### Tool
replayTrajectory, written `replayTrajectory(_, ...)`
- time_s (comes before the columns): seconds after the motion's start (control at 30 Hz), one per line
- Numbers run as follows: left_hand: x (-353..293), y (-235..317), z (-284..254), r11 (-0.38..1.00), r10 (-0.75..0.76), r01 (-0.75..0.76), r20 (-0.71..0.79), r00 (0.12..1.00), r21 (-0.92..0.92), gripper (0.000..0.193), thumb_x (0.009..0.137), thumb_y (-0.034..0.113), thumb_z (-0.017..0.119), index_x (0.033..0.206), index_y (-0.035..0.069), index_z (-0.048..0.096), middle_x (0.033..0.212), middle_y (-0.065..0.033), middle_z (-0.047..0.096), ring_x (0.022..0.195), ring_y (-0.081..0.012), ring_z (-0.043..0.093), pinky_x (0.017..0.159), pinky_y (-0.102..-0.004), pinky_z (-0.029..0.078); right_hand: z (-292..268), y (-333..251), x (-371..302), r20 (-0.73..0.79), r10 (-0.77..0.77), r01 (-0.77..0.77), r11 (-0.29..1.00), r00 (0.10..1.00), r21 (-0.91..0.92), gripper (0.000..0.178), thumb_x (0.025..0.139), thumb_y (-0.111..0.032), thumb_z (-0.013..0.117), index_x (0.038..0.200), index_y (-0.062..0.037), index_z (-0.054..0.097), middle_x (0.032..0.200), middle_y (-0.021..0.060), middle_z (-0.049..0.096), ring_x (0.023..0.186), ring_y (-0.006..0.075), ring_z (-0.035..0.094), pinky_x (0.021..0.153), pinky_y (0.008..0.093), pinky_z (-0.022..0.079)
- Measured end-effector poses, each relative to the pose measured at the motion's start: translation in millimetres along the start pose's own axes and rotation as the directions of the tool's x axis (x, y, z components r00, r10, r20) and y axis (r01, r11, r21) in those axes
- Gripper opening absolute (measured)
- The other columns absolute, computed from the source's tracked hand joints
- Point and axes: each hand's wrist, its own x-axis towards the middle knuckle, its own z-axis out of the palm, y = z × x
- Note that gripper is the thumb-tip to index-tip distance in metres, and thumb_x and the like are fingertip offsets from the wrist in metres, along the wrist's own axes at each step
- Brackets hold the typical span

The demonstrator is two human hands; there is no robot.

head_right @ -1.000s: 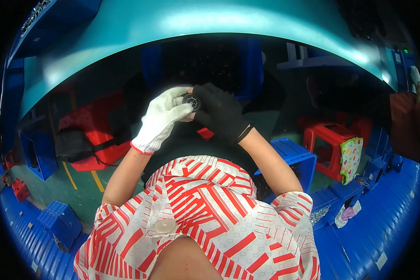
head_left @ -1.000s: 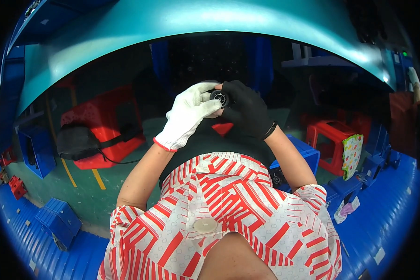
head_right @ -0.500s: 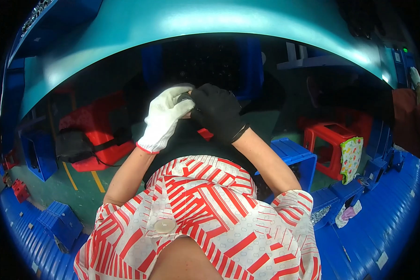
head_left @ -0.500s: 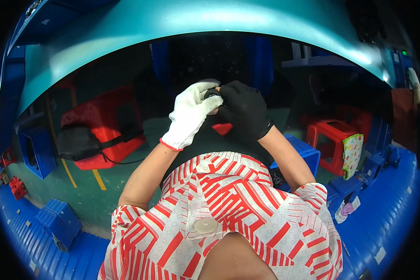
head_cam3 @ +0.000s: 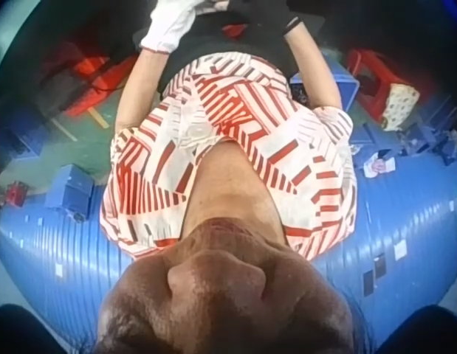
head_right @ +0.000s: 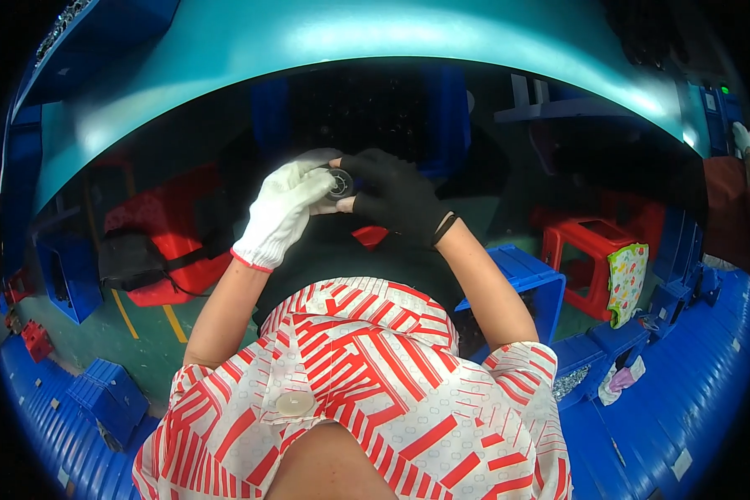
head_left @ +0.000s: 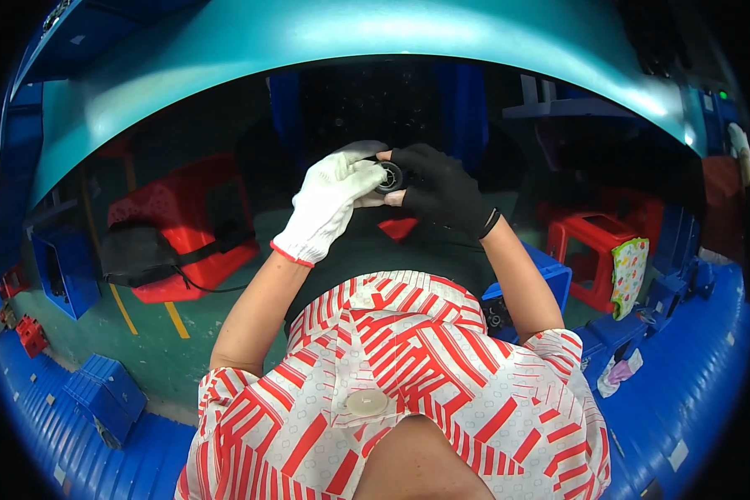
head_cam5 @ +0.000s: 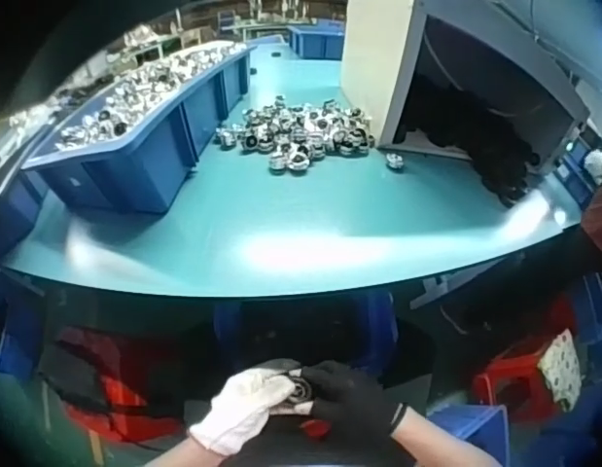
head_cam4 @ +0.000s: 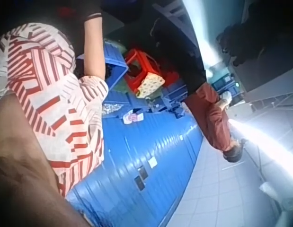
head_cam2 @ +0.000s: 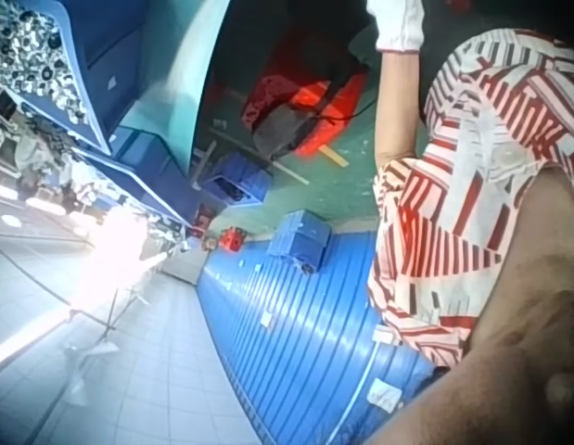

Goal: The recorder is manually inserting metallic rings into circular black plastic housings at a factory workstation.

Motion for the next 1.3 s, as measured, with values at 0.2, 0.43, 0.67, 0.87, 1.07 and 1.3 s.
replayTrajectory(0.2, -2, 0, 4, 0.995, 0.022, -0.024, -0.021, 1.000, -0.093, 0.040, 0.087, 0.006, 0.062, 0.123, -0.008, 0.050, 0.103, -0.0153, 0.063, 0.089, -0.0178, 0.066, 0.074, -0.0271, 0.058, 4, 0, -5, -0.041, 0.093, -0.088, 0.991, 0.995, 0.096, 0.048, 0.079, -0.020, 0.070, 0.123, -0.0078, 0.057, 0.107, 0.0133, 0.059, 0.095, 0.0277, 0.059, 0.080, 0.0342, 0.048)
replayTrajectory(0.43, -5, -6, 12, 0.989, 0.129, -0.122, -0.081, 0.988, 0.086, 0.041, 0.085, 0.006, 0.064, 0.122, -0.006, 0.052, 0.104, -0.0148, 0.063, 0.090, -0.0188, 0.065, 0.075, -0.0281, 0.056, 14, -11, -3, -0.099, 0.000, -0.008, 0.996, 0.995, -0.084, 0.044, 0.076, -0.023, 0.074, 0.113, -0.0049, 0.060, 0.104, 0.0133, 0.060, 0.092, 0.0279, 0.061, 0.075, 0.0349, 0.049)
replayTrajectory(0.67, -1, -6, 7, 0.979, 0.072, -0.047, -0.122, 0.990, 0.199, 0.045, 0.087, 0.006, 0.063, 0.127, -0.008, 0.048, 0.102, -0.0157, 0.065, 0.084, -0.0139, 0.065, 0.078, -0.0234, 0.053, 17, -10, 3, -0.125, -0.105, 0.062, 0.948, 0.987, -0.311, 0.044, 0.072, -0.025, 0.076, 0.108, -0.0032, 0.064, 0.094, 0.0125, 0.064, 0.083, 0.0281, 0.064, 0.070, 0.0344, 0.050)
replayTrajectory(0.87, 3, -5, -1, 0.982, 0.040, -0.037, -0.011, 0.999, 0.183, 0.042, 0.085, 0.006, 0.062, 0.124, -0.005, 0.052, 0.101, -0.0143, 0.063, 0.082, -0.0173, 0.065, 0.074, -0.0291, 0.057, 18, -8, -1, -0.101, -0.033, 0.012, 0.980, 0.994, -0.199, 0.046, 0.073, -0.025, 0.075, 0.112, -0.0036, 0.062, 0.100, 0.0125, 0.063, 0.087, 0.0281, 0.063, 0.072, 0.0345, 0.050)
replayTrajectory(1.07, 6, -2, -1, 1.000, 0.002, -0.002, 0.045, 0.999, 0.012, 0.042, 0.086, 0.005, 0.061, 0.124, -0.007, 0.050, 0.104, -0.0175, 0.062, 0.082, -0.0200, 0.066, 0.073, -0.0289, 0.058, 9, -2, -5, -0.069, 0.014, -0.028, 0.976, 0.998, -0.215, 0.042, 0.078, -0.023, 0.071, 0.114, -0.0069, 0.059, 0.104, 0.0129, 0.061, 0.094, 0.0306, 0.060, 0.077, 0.0377, 0.049)
replayTrajectory(1.3, 3, -8, 5, 0.998, 0.067, -0.067, -0.068, 0.995, -0.007, 0.039, 0.087, 0.002, 0.058, 0.123, -0.010, 0.050, 0.106, -0.0208, 0.062, 0.076, -0.0238, 0.069, 0.074, -0.0305, 0.059, 19, -3, -6, -0.123, -0.054, 0.029, 0.980, 0.991, -0.196, 0.034, 0.079, -0.022, 0.069, 0.109, -0.0066, 0.062, 0.100, 0.0131, 0.063, 0.088, 0.0303, 0.062, 0.074, 0.0373, 0.050)
